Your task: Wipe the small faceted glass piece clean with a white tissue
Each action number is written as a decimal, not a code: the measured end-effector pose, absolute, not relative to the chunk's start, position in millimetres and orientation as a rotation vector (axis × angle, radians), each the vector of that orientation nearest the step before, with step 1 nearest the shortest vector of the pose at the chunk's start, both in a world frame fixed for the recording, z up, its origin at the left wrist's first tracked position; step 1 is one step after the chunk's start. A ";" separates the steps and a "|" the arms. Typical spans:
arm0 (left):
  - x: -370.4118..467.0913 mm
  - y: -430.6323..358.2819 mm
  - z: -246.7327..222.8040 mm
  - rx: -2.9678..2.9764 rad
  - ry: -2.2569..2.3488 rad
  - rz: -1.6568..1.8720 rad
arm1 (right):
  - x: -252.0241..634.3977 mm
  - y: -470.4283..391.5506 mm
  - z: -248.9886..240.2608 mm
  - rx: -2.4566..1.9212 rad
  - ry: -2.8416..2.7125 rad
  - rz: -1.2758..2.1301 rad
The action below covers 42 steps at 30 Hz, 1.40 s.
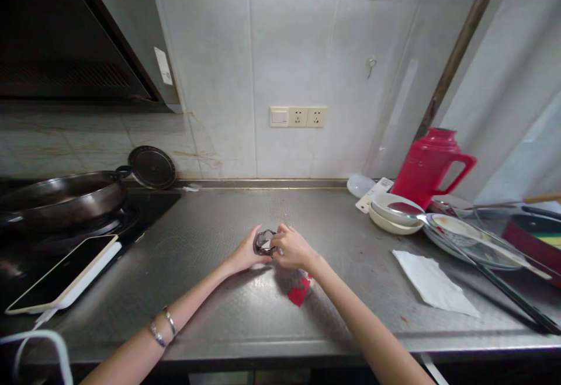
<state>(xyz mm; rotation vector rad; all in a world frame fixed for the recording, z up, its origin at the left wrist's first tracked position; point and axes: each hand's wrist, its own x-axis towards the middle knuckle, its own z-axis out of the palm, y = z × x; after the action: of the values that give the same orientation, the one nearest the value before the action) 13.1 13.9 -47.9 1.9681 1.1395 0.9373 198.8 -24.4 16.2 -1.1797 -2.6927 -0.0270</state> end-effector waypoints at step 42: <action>10.1 13.0 -39.5 2.028 1.145 0.814 | 188.6 -7.7 37.8 -1.204 -2.974 0.089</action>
<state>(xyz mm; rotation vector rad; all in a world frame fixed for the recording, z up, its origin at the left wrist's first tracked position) 10.1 13.0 -39.5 2.0278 1.1446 0.8142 188.6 -7.7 37.8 -1.2041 -2.9740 0.0890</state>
